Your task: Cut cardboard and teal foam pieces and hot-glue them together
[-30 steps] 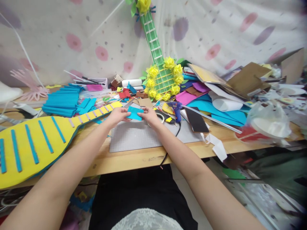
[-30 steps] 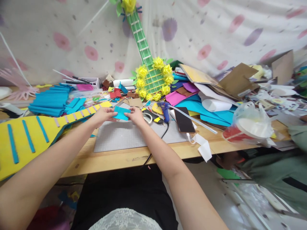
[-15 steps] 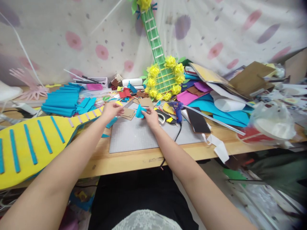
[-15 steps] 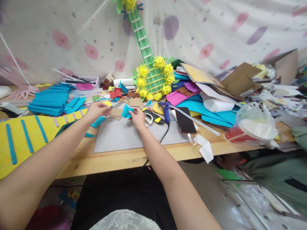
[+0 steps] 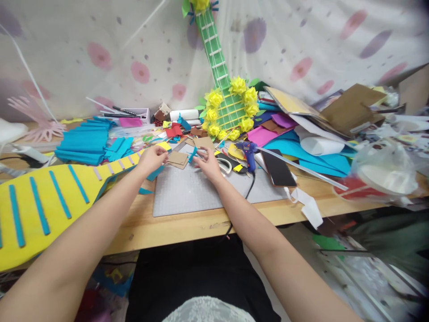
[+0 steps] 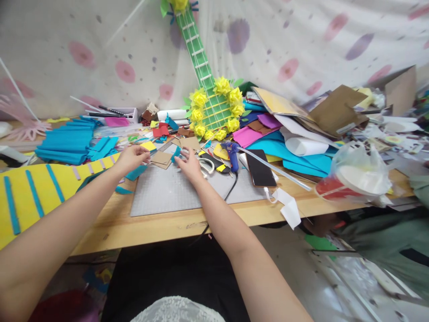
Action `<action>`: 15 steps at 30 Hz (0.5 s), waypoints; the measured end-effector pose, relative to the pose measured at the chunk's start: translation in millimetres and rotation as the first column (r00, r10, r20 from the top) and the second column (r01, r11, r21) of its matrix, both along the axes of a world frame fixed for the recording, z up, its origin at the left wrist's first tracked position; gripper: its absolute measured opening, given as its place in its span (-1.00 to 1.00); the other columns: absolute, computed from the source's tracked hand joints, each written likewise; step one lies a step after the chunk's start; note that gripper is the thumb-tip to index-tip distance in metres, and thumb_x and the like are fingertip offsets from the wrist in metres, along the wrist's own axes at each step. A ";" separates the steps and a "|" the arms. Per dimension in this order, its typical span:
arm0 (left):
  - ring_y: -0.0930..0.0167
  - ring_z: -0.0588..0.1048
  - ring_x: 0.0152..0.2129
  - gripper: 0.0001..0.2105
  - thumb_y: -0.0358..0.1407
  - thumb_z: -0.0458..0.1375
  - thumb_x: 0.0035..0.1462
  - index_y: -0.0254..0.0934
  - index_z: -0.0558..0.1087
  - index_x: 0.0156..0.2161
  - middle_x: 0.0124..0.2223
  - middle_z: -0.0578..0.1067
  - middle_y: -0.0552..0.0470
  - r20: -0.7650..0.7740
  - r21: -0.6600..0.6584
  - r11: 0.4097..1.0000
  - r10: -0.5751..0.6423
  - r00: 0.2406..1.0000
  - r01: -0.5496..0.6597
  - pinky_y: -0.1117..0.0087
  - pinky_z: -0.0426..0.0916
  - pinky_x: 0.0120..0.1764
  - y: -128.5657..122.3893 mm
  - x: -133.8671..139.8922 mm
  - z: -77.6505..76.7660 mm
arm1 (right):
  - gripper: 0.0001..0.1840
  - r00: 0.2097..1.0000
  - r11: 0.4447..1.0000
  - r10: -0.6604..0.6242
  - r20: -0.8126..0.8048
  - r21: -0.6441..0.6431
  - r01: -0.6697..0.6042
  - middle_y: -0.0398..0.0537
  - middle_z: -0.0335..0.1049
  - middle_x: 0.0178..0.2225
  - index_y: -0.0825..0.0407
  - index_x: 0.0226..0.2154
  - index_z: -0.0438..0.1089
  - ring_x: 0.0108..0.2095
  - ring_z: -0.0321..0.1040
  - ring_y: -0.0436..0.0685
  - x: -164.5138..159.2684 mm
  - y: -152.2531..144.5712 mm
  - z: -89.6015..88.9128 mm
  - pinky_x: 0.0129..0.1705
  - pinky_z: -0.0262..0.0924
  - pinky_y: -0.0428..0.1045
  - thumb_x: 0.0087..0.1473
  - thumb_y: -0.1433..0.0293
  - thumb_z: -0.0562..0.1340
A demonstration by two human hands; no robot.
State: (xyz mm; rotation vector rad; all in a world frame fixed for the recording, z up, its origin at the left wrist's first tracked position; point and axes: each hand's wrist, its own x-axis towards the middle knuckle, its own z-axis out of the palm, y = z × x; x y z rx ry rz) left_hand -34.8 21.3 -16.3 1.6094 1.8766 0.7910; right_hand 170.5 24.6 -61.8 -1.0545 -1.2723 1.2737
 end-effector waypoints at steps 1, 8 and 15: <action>0.37 0.53 -0.44 -0.82 -0.28 0.10 0.01 -0.32 0.40 -0.26 -0.38 0.55 -0.06 -0.037 0.014 1.000 -0.004 0.999 0.004 0.42 0.35 -0.37 -1.4 -2.4 2.1 | -0.51 1.000 1.000 0.019 -0.010 0.002 -0.019 0.06 0.29 0.00 -0.02 -0.09 0.13 -0.34 0.41 -0.01 -0.6 0.5 -0.1 -0.43 0.34 -0.07 -0.11 0.36 0.24; 0.30 0.51 -0.30 -0.75 -0.28 0.10 -0.02 -0.27 0.44 -0.19 -0.23 0.55 -0.05 -0.237 0.051 0.992 0.126 0.963 -0.117 0.36 0.33 -0.27 -10.7 -24.5 18.9 | -0.86 0.967 0.990 -0.124 0.223 0.093 0.106 -0.23 0.35 -0.52 0.01 -0.31 0.25 -0.58 0.25 -0.07 3.8 6.3 -7.1 -0.54 0.16 -0.14 0.00 0.35 0.12; 0.21 0.39 -0.10 -0.70 -0.20 0.09 0.06 -0.32 0.37 -0.11 -0.07 0.48 -0.09 -0.524 0.077 0.966 0.250 0.814 -0.247 0.21 0.30 -0.09 0.4 -67.9 37.6 | -0.83 0.947 0.985 -0.142 0.288 0.134 0.107 -0.32 0.15 -0.70 -0.01 -0.41 0.27 -0.62 0.19 -0.02 5.9 1.4 -3.8 -0.52 0.05 -0.12 0.00 0.23 0.14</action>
